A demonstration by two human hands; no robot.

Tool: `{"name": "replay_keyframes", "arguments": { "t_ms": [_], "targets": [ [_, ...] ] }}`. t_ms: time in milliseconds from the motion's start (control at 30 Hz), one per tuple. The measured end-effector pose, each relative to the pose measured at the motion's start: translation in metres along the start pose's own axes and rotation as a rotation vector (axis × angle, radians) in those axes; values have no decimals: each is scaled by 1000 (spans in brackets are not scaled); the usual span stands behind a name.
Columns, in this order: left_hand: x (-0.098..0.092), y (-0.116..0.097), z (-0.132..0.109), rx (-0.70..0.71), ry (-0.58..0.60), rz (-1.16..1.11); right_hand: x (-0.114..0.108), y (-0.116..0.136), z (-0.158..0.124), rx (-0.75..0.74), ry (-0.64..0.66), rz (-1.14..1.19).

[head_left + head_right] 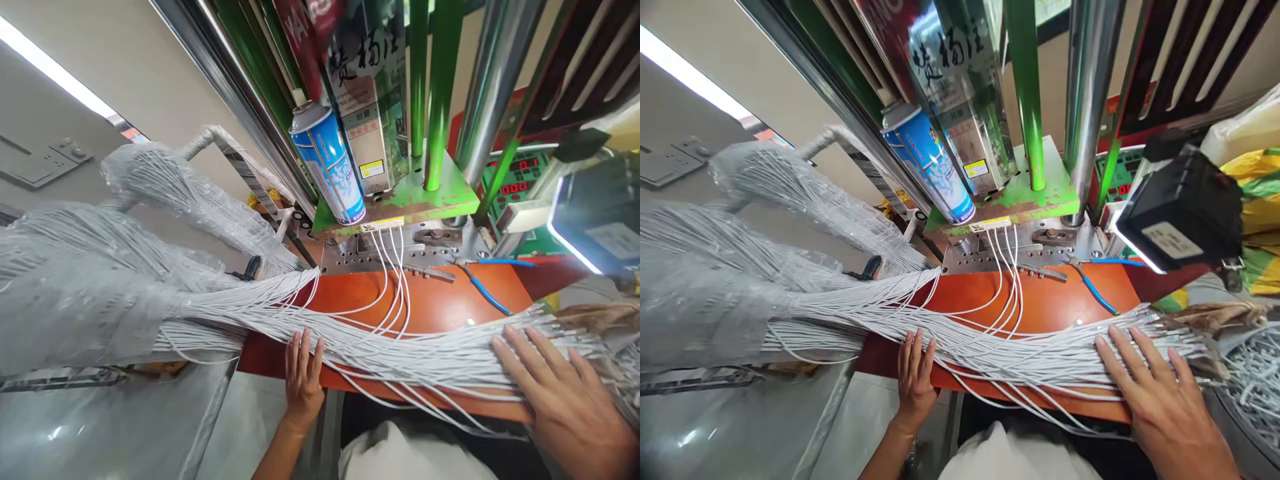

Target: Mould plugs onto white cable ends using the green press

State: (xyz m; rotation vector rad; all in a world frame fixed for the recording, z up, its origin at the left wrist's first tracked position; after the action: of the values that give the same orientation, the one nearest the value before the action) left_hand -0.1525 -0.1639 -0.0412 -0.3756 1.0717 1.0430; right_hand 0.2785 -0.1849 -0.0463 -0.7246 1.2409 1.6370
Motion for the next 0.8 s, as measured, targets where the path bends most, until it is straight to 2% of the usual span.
{"name": "replay_keyframes", "arguments": {
  "t_ms": [100,267,433,533,667,733,800],
  "targets": [
    [1,-1,-1,4,-3,-2,4,0,-6,-60,48,0],
    [2,-1,-1,0,-13,-23,-1,2,-4,-93,-8,-30],
    [-9,-6,9,-5,-9,-26,-9,13,-3,-132,-27,-16],
    [-15,-30,15,38,-12,-86,-11,39,-17,-201,4,52],
    [-20,-84,25,223,-66,-159,-3,88,-38,-270,86,154],
    [-22,-101,38,271,-14,-199,3,105,-35,-268,126,198],
    [-27,-107,62,320,72,-298,6,112,-16,-251,136,225]
  ]
}}
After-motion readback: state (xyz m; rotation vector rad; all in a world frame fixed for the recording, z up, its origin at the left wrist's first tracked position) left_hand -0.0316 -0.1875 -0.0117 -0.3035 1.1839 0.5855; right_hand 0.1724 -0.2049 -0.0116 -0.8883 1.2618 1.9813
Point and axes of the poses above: each hand's wrist, its own z-axis towards the middle knuckle, its own x-axis out of the palm, y = z × x, the point moved 5 cm from there along z, towards the middle knuckle, and after that the axes turned 13 degrees about x, right-handed, at the moved point
